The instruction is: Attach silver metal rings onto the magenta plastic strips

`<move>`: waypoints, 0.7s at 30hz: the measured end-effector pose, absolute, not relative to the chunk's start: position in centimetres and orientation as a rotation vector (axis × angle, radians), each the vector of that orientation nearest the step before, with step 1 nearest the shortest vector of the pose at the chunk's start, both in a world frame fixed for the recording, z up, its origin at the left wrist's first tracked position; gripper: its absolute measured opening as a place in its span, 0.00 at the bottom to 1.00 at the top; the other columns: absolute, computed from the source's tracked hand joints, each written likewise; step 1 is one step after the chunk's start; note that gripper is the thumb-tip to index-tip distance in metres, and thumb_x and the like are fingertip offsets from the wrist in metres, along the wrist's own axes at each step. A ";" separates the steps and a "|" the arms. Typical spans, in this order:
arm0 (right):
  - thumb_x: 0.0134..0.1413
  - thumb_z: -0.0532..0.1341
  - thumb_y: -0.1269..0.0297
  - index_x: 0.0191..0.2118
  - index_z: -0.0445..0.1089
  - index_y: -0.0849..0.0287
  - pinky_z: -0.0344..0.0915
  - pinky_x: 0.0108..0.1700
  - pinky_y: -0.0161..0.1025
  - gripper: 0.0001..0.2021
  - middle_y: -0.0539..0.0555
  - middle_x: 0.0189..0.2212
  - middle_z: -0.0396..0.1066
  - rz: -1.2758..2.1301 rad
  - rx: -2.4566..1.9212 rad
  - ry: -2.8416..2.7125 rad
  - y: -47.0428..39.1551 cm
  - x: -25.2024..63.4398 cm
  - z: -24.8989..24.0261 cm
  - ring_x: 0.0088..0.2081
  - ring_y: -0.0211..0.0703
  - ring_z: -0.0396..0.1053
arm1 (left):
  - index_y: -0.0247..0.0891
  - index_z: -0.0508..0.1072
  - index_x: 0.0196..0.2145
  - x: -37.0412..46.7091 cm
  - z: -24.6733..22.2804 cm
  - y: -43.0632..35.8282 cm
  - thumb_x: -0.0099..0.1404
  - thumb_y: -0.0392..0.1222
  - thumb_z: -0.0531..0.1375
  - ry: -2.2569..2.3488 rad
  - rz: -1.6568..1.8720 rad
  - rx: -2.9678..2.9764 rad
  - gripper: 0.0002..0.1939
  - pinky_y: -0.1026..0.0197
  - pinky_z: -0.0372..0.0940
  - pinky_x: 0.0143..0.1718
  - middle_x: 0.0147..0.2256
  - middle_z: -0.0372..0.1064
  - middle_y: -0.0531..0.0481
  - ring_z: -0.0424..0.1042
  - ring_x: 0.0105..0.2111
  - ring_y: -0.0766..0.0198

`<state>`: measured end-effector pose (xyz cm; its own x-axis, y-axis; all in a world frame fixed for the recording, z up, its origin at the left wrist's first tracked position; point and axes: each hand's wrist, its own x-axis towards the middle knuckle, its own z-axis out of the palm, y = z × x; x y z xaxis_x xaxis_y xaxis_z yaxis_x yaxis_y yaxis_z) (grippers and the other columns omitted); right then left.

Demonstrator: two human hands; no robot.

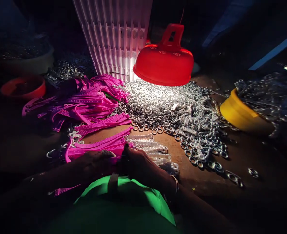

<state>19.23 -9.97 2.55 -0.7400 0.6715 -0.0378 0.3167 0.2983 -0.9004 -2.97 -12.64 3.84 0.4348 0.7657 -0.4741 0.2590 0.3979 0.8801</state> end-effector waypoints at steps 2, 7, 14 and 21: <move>0.64 0.46 0.48 0.44 0.64 0.63 0.58 0.29 0.31 0.22 0.49 0.26 0.60 1.471 -0.908 -2.125 -10.2 19.3 1.7 0.27 0.33 0.55 | 0.33 0.70 0.29 -1.7 3.9 -12.1 0.60 0.55 0.58 1.021 0.467 1.040 0.19 0.67 0.52 0.21 0.21 0.61 0.53 0.57 0.21 0.70; 0.63 0.50 0.53 0.54 0.57 0.61 0.58 0.31 0.34 0.21 0.51 0.30 0.62 1.388 -1.014 -2.208 -11.0 20.3 1.6 0.30 0.36 0.57 | 0.33 0.65 0.23 -0.6 2.4 -11.5 0.56 0.57 0.62 0.885 0.480 0.740 0.22 0.67 0.47 0.20 0.19 0.57 0.55 0.53 0.18 0.73; 0.54 0.55 0.72 0.55 0.56 0.61 0.57 0.33 0.35 0.21 0.54 0.35 0.66 1.332 -1.015 -2.504 -12.2 20.4 3.7 0.31 0.37 0.59 | 0.34 0.62 0.21 -0.9 3.9 -11.0 0.54 0.62 0.61 0.957 0.286 0.831 0.26 0.66 0.39 0.17 0.16 0.48 0.59 0.45 0.16 0.76; 0.59 0.50 0.73 0.53 0.58 0.60 0.57 0.36 0.36 0.16 0.55 0.34 0.67 1.281 -1.170 -2.475 -13.4 20.8 2.8 0.31 0.38 0.60 | 0.35 0.58 0.18 -0.6 3.0 -11.6 0.52 0.65 0.60 0.948 0.331 0.836 0.29 0.67 0.41 0.16 0.14 0.48 0.60 0.47 0.15 0.76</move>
